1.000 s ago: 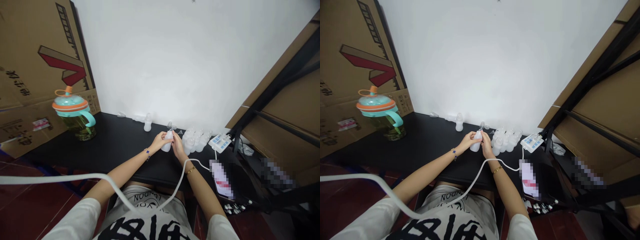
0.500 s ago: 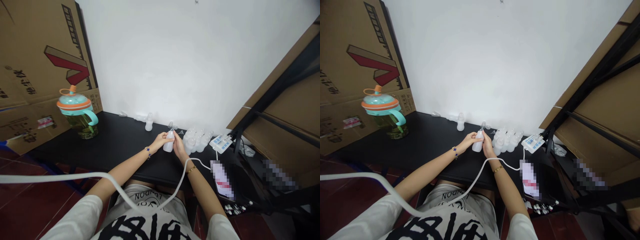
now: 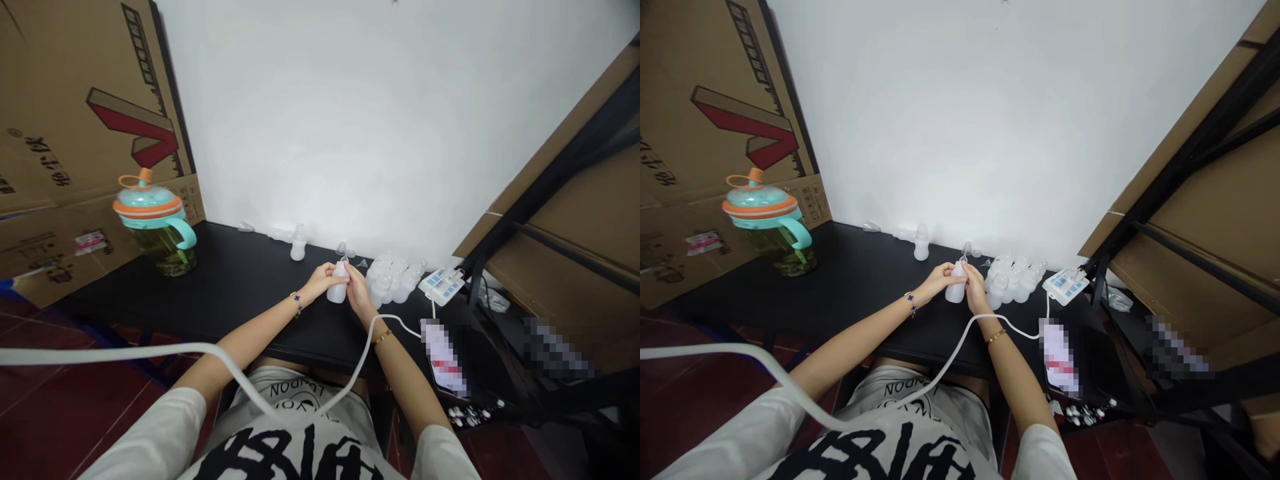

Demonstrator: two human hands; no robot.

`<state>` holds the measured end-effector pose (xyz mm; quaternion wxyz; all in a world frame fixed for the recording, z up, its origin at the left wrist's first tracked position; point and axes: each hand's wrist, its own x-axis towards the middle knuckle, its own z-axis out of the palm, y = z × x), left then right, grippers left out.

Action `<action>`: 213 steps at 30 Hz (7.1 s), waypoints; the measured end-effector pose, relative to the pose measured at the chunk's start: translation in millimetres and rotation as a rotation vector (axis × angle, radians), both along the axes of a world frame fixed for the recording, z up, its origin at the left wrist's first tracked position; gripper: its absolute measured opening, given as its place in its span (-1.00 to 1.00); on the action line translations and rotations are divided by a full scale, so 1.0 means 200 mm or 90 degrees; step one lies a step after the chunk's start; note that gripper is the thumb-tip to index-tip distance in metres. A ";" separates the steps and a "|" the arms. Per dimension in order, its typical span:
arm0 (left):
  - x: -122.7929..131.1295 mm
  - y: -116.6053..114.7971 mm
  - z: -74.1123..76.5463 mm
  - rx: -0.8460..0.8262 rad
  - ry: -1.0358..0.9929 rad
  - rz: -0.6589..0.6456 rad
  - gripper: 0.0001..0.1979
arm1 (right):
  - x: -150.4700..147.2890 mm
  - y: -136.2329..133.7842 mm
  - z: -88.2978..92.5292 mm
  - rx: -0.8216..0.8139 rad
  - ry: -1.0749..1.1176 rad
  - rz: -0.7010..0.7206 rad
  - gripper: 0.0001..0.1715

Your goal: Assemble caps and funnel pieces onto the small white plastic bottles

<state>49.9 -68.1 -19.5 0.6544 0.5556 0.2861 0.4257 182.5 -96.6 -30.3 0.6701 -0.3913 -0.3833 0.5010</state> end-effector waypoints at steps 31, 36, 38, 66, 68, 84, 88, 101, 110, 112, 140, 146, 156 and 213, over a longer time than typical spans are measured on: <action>0.05 0.07 -0.11 0.060 -0.010 0.014 -0.43 | -0.01 0.01 -0.02 -0.007 -0.026 -0.039 -0.59; 0.03 0.05 -0.08 0.038 -0.015 -0.001 -0.43 | 0.00 0.01 -0.03 -0.016 -0.019 -0.041 -0.57; 0.02 0.04 -0.05 0.023 -0.013 -0.005 -0.47 | 0.00 0.02 -0.03 -0.013 -0.016 -0.031 -0.58; 0.00 0.04 -0.03 0.003 -0.004 -0.019 -0.48 | 0.01 0.02 -0.04 -0.010 -0.007 0.012 -0.57; 0.00 0.04 -0.03 0.006 -0.012 -0.023 -0.48 | 0.01 0.02 -0.04 -0.008 -0.011 0.010 -0.57; 0.00 0.05 -0.04 0.021 0.001 -0.009 -0.49 | 0.00 -0.01 -0.01 0.010 -0.029 -0.009 -0.61; 0.01 0.07 -0.05 0.041 -0.006 -0.002 -0.46 | 0.00 -0.01 0.00 0.014 -0.042 -0.018 -0.59; 0.02 0.03 -0.03 0.045 -0.021 0.007 -0.43 | -0.03 -0.03 0.02 0.035 -0.046 -0.106 -0.61; -0.03 0.06 -0.02 -0.067 -0.018 -0.041 -0.53 | -0.01 0.00 -0.01 -0.024 -0.031 -0.058 -0.54; -0.04 0.07 -0.02 -0.088 -0.033 -0.056 -0.52 | 0.00 0.00 -0.01 -0.028 -0.027 -0.048 -0.55; -0.03 0.07 -0.02 -0.102 -0.018 -0.050 -0.51 | 0.00 0.00 -0.02 -0.013 -0.094 -0.077 -0.60; -0.03 0.11 -0.04 -0.051 0.003 0.059 -0.56 | 0.04 0.04 -0.06 -0.031 -0.179 -0.087 -0.56; -0.08 0.21 -0.05 0.021 -0.004 0.254 -0.57 | 0.06 0.29 -0.12 -0.120 -0.588 -0.220 -0.51; -0.07 0.15 -0.03 0.034 0.014 0.117 -0.57 | 0.02 0.06 -0.04 -0.053 0.013 -0.099 -0.49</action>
